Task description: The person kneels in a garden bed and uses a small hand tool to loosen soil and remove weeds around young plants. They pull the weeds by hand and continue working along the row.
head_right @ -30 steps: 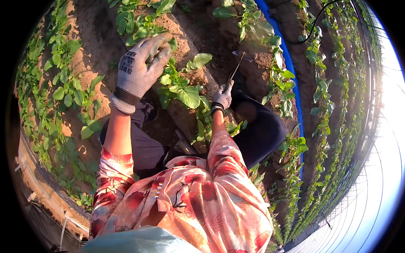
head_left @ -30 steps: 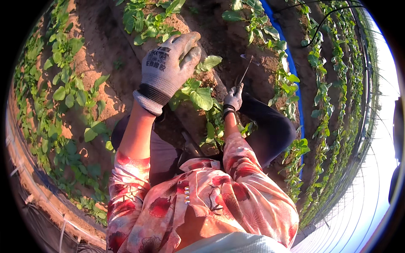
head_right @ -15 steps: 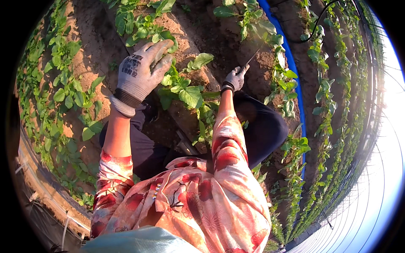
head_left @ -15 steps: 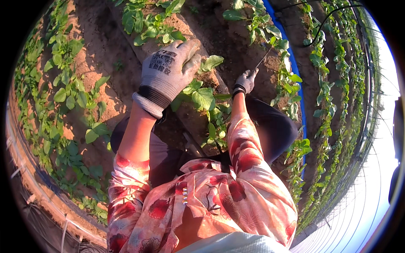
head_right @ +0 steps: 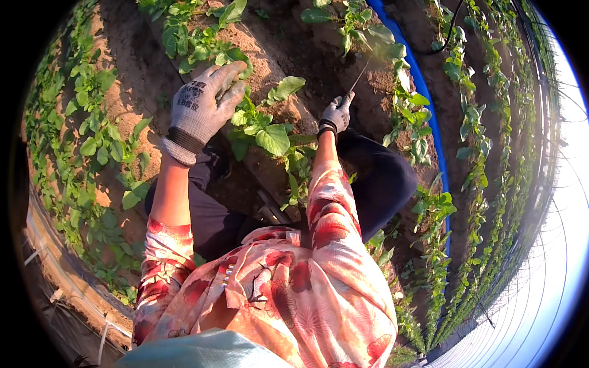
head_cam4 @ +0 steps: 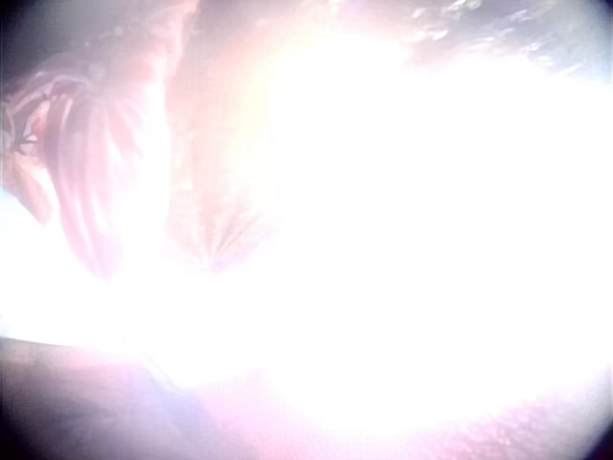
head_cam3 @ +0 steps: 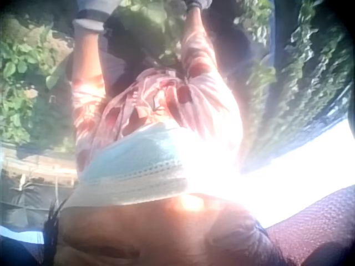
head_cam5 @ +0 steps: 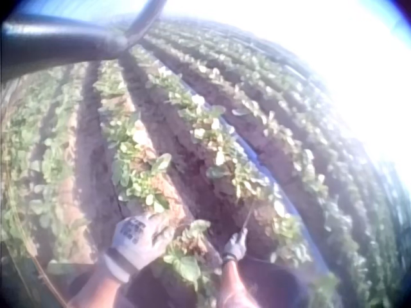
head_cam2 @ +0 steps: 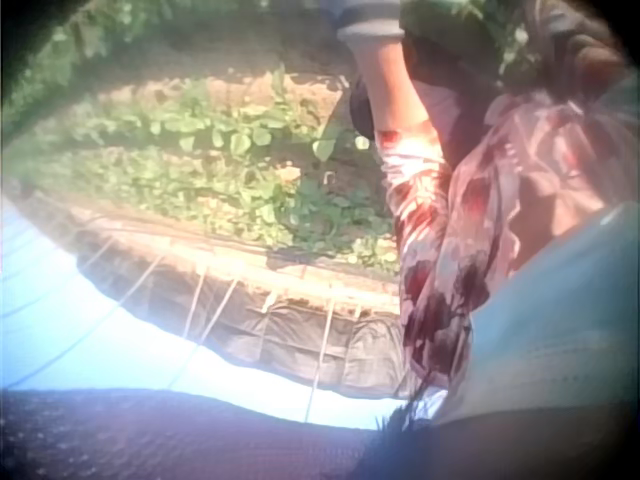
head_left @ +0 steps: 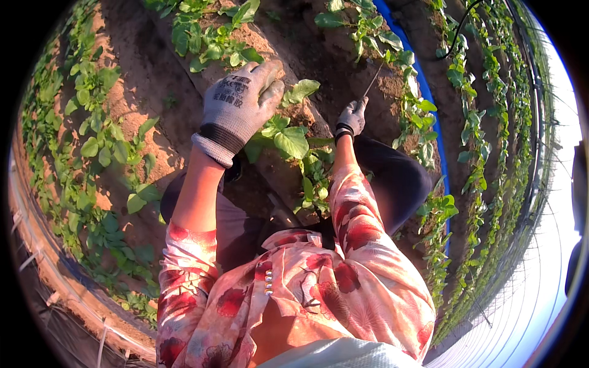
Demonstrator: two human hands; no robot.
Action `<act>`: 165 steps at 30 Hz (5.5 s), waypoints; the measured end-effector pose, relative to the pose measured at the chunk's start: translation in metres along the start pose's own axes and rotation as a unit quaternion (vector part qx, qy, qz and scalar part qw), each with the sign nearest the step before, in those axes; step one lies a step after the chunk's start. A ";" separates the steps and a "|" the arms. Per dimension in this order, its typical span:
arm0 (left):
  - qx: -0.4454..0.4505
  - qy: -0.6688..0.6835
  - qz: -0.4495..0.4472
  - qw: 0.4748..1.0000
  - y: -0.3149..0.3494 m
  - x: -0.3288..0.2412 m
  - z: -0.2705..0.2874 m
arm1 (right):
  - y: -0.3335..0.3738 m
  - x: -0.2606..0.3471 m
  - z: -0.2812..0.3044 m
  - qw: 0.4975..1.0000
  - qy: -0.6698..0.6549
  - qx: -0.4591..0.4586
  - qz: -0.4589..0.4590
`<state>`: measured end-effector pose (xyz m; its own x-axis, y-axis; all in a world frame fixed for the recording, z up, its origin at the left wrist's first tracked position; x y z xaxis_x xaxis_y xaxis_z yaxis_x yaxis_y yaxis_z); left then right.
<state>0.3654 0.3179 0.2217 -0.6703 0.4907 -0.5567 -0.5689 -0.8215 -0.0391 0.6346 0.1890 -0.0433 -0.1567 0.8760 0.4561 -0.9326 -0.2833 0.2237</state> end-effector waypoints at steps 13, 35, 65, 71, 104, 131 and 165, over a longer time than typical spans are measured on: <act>0.001 0.018 -0.012 1.000 -0.001 0.000 -0.002 | 0.006 0.002 0.006 0.999 -0.044 -0.022 0.001; 0.020 -0.015 -0.019 1.000 -0.001 -0.006 -0.008 | 0.003 -0.016 -0.002 1.000 -0.017 -0.004 0.025; 0.034 -0.042 -0.016 0.998 -0.003 -0.001 -0.009 | -0.014 0.023 -0.070 0.949 0.042 0.256 0.179; 0.028 -0.014 -0.027 0.999 -0.005 -0.005 -0.007 | 0.000 -0.036 -0.060 0.963 0.040 0.258 0.066; -0.017 -0.033 -0.033 0.999 -0.003 0.002 0.003 | 0.085 -0.014 0.027 0.958 -0.074 0.271 0.065; 0.047 -0.065 -0.070 0.994 0.015 0.021 0.004 | -0.017 -0.149 0.041 0.917 0.323 0.215 0.092; 0.018 -0.097 -0.096 0.990 0.020 0.024 0.003 | -0.040 -0.142 0.033 0.826 0.206 0.430 0.299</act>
<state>0.3362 0.3138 0.2095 -0.6259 0.6858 -0.3714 -0.7089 -0.6988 -0.0959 0.7052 0.0632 -0.0886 -0.7692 0.4866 0.4142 -0.0993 -0.7314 0.6747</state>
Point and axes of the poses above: each hand's wrist, its own y-axis away from the middle knuckle, its own z-axis out of the back of the hand, x = y × z, the point moved 4 cm from there along -y, towards the middle knuckle, and after that the axes turned 3 degrees about x, right-handed, at the moved point
